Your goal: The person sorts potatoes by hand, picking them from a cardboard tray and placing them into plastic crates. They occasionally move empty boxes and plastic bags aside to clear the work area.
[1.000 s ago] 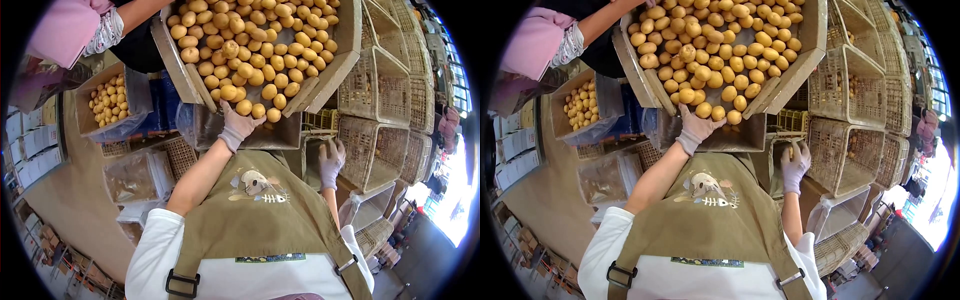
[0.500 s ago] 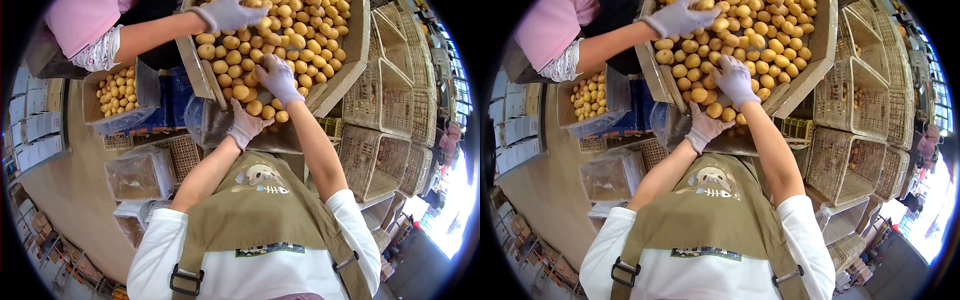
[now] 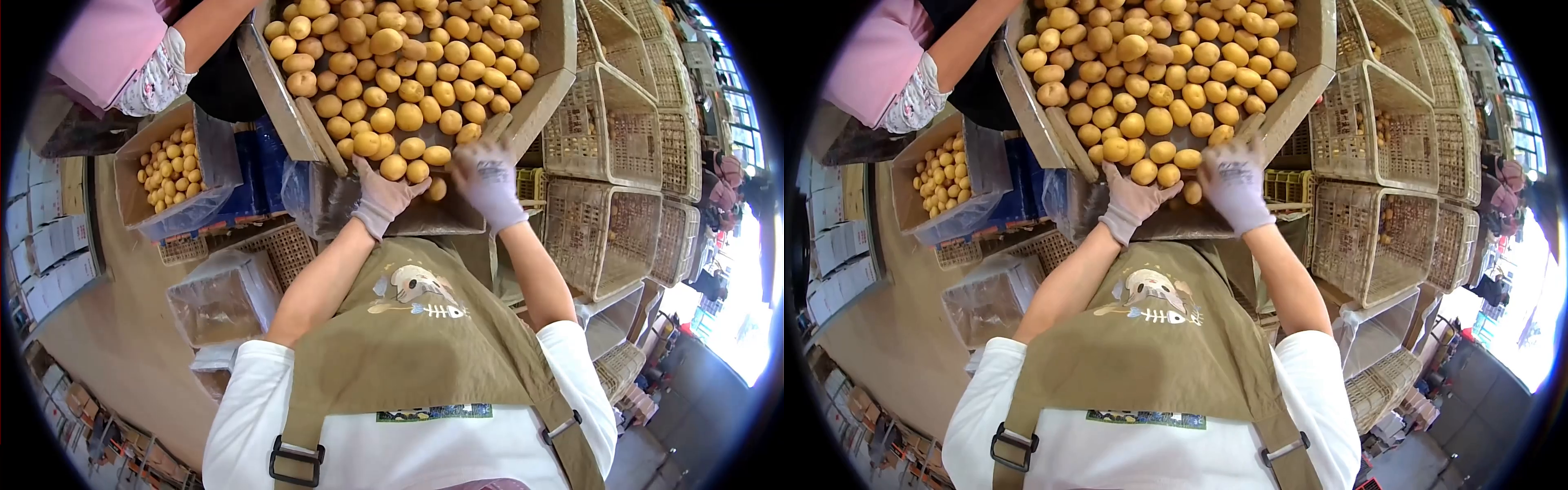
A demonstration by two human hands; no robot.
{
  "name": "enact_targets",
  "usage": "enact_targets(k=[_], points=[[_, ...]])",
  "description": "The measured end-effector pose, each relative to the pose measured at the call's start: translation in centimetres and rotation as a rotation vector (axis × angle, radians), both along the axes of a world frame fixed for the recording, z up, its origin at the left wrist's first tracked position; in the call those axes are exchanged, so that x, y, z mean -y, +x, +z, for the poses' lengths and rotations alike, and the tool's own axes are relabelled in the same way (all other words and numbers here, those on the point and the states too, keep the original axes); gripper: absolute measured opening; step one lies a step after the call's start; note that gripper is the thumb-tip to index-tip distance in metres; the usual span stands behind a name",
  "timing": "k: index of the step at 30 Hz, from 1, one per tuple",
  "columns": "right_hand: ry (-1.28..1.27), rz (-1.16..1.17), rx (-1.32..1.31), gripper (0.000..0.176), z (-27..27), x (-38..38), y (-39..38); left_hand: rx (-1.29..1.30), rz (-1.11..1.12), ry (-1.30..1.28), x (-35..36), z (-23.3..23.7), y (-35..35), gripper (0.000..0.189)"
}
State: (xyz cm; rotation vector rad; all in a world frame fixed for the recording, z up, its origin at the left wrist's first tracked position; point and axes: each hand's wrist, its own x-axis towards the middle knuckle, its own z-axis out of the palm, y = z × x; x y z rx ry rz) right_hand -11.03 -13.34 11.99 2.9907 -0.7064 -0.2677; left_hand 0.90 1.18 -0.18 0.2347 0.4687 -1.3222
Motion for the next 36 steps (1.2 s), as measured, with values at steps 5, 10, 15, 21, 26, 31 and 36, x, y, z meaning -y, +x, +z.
enact_targets(k=[5, 10, 15, 21, 26, 31, 36], points=[[-0.173, -0.106, -0.238, 0.025, -4.1, 3.3, 3.8, -0.019, -0.016, 0.067, 0.2, 0.3, 0.0, 0.097], [0.057, -0.096, -0.012, 0.03, -1.0, 3.1, 3.2, -0.004, -0.011, 0.075, 0.1, 0.5, 0.0, 0.096], [0.086, -0.058, 0.629, 0.054, 2.9, -1.2, -7.2, 0.017, 0.008, 0.086, 0.0, 0.5, 0.1, 0.097], [0.018, -0.308, 0.508, 0.04, 1.6, -2.0, -10.7, 0.01, 0.023, 0.013, 0.6, -0.3, -0.4, 0.102], [0.326, -0.073, 0.419, 0.044, -1.1, -0.4, 6.4, -0.115, 0.016, -0.23, 0.4, -3.6, -0.9, 0.106], [0.472, -0.193, 0.076, 0.039, -5.0, 1.5, 12.2, 0.0, 0.036, -0.023, -0.2, -1.7, -0.8, 0.108], [0.327, -0.033, 0.772, 0.044, 0.1, -1.4, 0.9, -0.027, 0.026, -0.042, -1.2, -1.2, -0.3, 0.101]])
